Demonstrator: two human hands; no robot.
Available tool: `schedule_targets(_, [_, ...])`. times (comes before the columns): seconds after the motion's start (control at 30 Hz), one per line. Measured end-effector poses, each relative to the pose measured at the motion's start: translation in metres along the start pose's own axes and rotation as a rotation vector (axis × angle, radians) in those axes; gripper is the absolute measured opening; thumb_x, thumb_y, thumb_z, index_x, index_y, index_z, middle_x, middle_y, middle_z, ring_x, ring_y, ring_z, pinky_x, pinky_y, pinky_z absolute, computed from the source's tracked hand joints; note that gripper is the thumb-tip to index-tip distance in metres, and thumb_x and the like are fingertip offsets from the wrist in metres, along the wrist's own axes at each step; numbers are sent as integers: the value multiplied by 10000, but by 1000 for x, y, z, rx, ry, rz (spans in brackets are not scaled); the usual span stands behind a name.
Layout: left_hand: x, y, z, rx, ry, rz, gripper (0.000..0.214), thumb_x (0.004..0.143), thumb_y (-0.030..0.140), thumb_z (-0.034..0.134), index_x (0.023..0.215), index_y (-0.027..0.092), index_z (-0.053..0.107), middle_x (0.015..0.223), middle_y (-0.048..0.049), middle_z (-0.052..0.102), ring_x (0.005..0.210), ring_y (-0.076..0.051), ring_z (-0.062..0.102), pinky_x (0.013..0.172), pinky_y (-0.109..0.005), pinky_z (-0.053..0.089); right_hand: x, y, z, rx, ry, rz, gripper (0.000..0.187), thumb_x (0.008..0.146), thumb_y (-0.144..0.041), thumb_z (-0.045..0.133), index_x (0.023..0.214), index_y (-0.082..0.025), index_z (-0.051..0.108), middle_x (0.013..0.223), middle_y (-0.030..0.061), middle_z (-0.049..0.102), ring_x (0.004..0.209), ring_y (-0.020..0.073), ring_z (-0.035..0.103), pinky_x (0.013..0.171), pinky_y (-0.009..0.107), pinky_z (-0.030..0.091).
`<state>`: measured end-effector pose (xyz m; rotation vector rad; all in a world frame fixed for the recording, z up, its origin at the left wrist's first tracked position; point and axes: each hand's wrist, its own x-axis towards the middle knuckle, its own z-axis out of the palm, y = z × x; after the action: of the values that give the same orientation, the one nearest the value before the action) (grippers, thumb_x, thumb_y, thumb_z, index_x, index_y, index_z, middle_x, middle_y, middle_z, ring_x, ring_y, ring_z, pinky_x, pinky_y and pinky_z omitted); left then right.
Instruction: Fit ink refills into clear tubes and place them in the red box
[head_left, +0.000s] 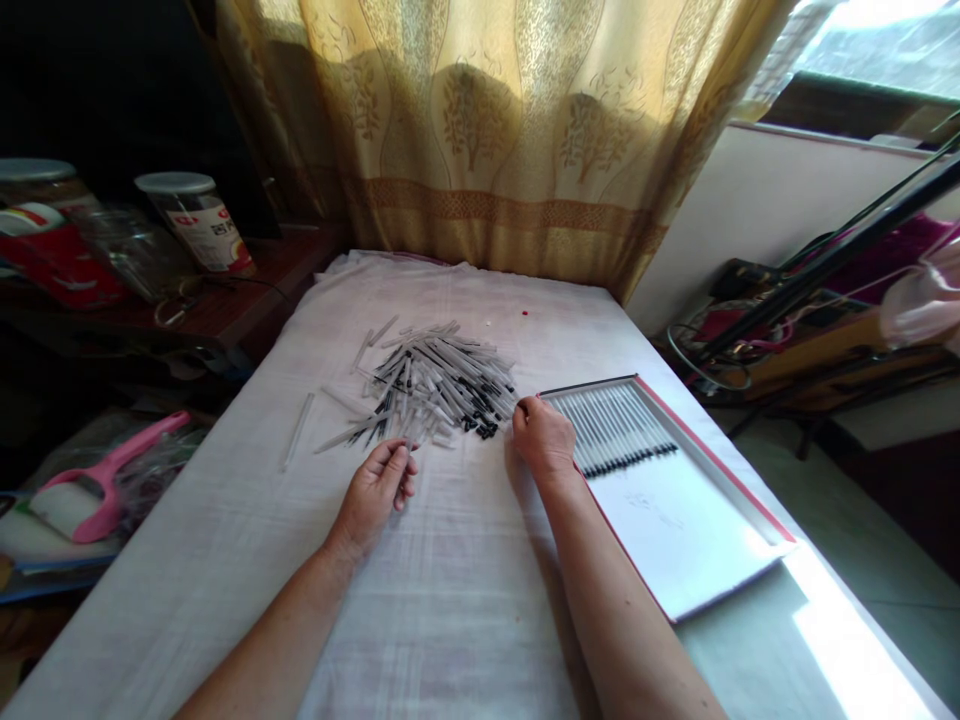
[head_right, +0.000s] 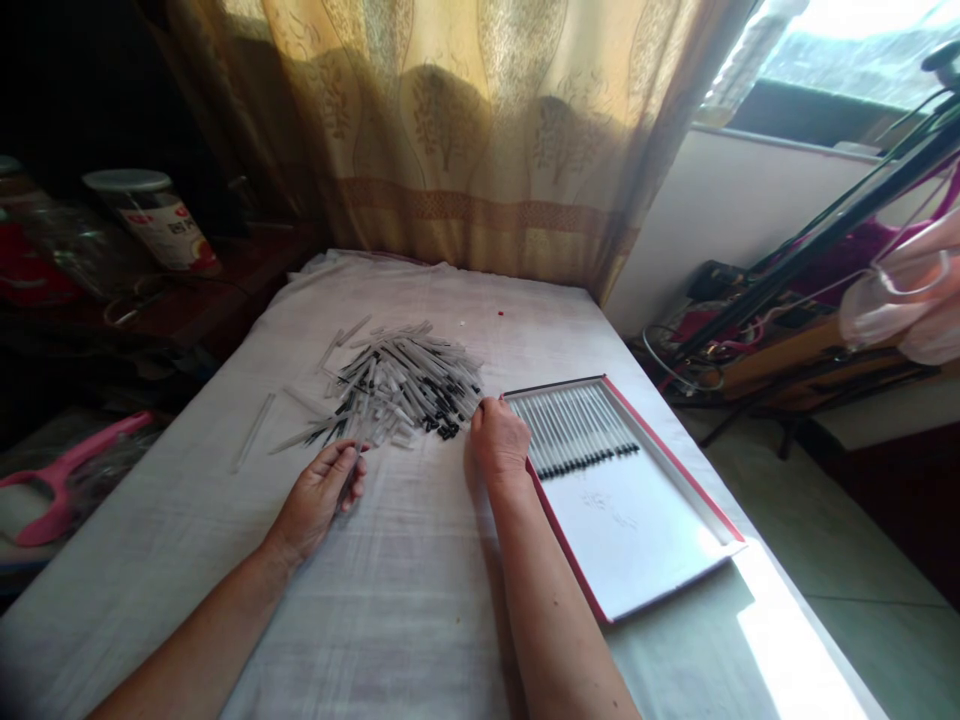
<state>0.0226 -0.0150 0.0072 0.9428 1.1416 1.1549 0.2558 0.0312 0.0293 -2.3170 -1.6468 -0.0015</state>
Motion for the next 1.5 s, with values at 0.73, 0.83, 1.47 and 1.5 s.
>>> schedule_targets(0.73, [-6,-7,3,391,-84,225,272,707,396,709,882,191,749,856,-46,749,757,-184,669,696,-269,534,-34,3,-29,1576,274,217,260,751,-391,675,847,-180,556,710,9,716,496,98,629,395,163,439])
schedule_targets(0.83, [-7,-7,3,405,-94,239,267,719,388,698,887,187,749,867,-49,748,747,-181,667,692,-268,536,-34,0,-29,1559,268,219,264,752,-397,670,843,-177,556,709,13,714,490,100,627,388,167,436])
schedule_targets(1.47, [-10,-4,-1,616,-124,394,213,777,381,667,909,257,779,874,-46,773,779,-218,709,781,-303,545,-48,-9,-13,1592,183,244,250,788,-404,640,877,-187,554,752,7,711,535,96,643,430,175,478])
schedule_targets(1.5, [-10,-4,-2,627,-129,397,216,780,383,663,913,259,780,879,-47,774,779,-220,709,783,-305,543,-48,-9,-12,1594,178,246,250,788,-402,642,880,-186,555,754,7,711,536,96,644,431,175,479])
